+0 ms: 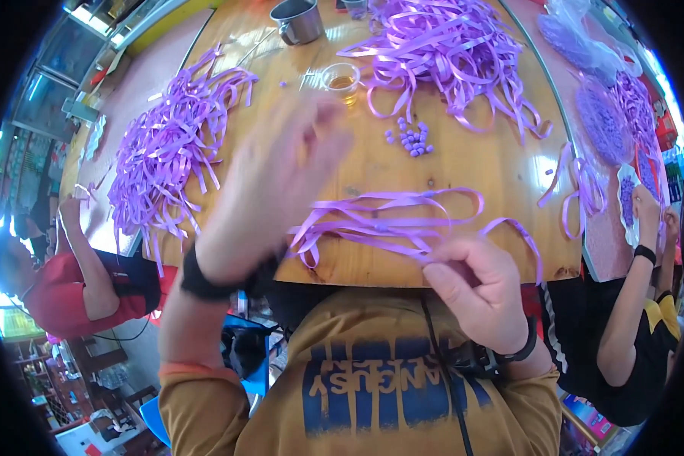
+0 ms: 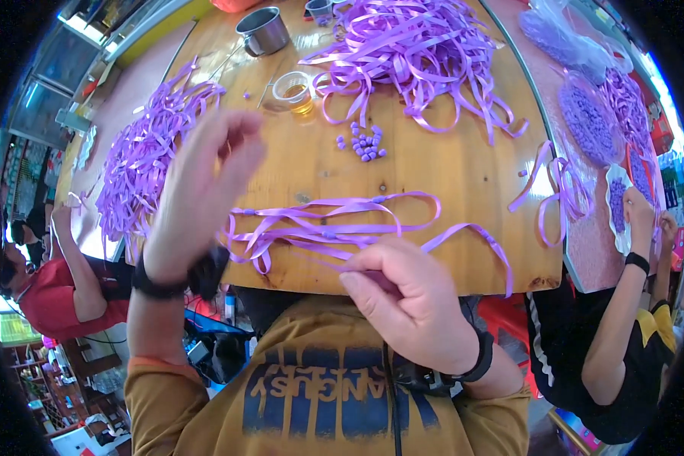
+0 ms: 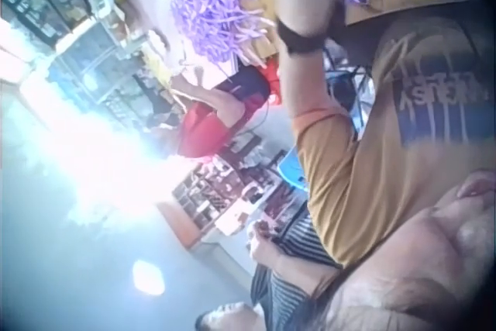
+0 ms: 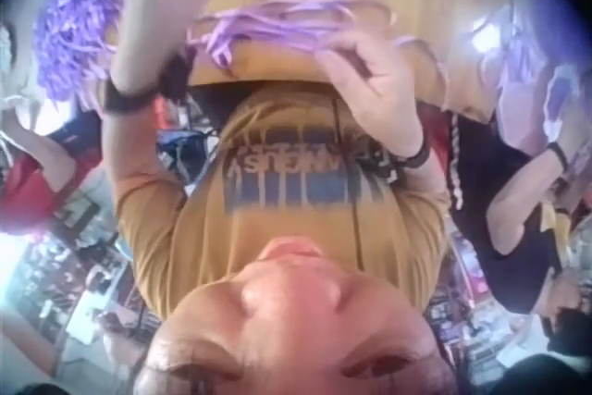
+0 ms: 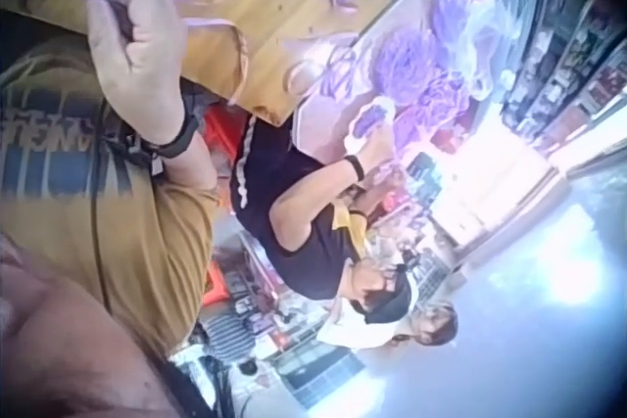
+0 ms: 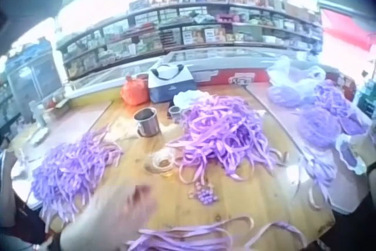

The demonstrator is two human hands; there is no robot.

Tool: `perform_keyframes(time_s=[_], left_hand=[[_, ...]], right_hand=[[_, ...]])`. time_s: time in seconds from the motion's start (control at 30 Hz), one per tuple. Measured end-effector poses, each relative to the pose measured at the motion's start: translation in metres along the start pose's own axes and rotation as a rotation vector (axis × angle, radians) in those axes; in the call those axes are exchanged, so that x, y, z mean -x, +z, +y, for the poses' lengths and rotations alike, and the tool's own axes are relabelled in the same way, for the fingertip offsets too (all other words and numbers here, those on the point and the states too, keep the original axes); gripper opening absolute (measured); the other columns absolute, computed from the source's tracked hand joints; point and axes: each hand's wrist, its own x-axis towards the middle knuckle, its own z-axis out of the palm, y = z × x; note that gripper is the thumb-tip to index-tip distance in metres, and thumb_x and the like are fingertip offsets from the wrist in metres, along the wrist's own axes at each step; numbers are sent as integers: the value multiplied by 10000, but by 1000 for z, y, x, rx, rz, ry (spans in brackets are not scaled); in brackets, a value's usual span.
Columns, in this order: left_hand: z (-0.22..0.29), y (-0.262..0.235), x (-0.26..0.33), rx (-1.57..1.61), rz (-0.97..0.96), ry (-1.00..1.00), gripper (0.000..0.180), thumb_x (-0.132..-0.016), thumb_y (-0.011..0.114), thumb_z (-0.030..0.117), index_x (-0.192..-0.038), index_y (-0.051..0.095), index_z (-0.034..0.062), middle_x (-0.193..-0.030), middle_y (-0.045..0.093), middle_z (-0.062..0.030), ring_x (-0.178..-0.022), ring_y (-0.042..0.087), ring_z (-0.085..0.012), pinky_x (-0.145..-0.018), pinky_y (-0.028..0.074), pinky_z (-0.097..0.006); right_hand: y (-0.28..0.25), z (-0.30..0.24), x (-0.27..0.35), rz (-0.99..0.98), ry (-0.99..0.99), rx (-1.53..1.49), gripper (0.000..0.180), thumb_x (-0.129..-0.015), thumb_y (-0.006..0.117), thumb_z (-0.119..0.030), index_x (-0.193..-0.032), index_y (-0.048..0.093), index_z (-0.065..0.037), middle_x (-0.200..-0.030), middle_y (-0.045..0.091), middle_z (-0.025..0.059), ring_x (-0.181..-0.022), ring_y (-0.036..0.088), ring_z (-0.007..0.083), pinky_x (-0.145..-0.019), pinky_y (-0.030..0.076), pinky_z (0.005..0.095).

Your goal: The person threads purple beads onto a purple ribbon by hand, sliding each bead along the ribbon and tying knots to secure them.

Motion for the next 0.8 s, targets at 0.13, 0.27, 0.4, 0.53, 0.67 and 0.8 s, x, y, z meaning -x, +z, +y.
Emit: perform_keyframes(time_s=[0.13, 0.27, 0.4, 0.53, 0.67, 0.8], left_hand=[[-57, 17, -55, -325, 45, 142, 282, -827, 575, 296, -987, 607, 66, -1106, 524, -131, -1084, 476, -255, -916, 351, -365], [-88, 50, -77, -608, -64, 72, 351, -760, 560, 420, -915, 664, 123, -1216, 488, -165, -1203, 372, -309, -957, 245, -496], [-96, 51, -86, -672, -263, -59, 415, -788, 547, 473, -996, 644, 127, -1229, 500, -162, -1218, 382, -303, -1004, 236, -458], [-47, 31, -75, -683, -57, -2, 394, -807, 544, 435, -984, 640, 96, -1149, 557, -138, -1145, 460, -251, -959, 312, -408], [9, 11, -29, 190, -204, -185, 334, -825, 588, 310, -978, 614, 14, -960, 596, -81, -901, 555, -165, -796, 413, -262], [62, 10, 17, 471, -390, -199, 184, -837, 573, 169, -933, 618, 18, -821, 587, -56, -811, 556, -167, -802, 406, -282]], right_hand=[[-7, 2, 9, 198, -45, -246, 90, -860, 575, -63, -900, 552, 14, -736, 483, -25, -620, 407, 28, -541, 339, 183], [-19, -7, 17, 143, 127, -528, 87, -882, 551, -81, -916, 541, -2, -747, 473, -42, -616, 388, 1, -538, 319, 155], [-26, -6, 23, 113, 147, -624, 82, -889, 542, -84, -917, 535, -7, -726, 463, -50, -609, 379, -9, -526, 308, 150], [-32, 1, 24, 135, 139, -565, 79, -887, 542, -80, -911, 536, -5, -724, 464, -51, -607, 380, -9, -520, 305, 152], [-28, 5, 19, 119, 111, -486, 71, -873, 551, -67, -878, 549, 4, -719, 467, -38, -604, 386, 3, -516, 313, 167], [-19, 6, 14, 117, 96, -385, 75, -855, 573, -59, -856, 561, 14, -721, 474, -20, -611, 403, 22, -523, 327, 179]])
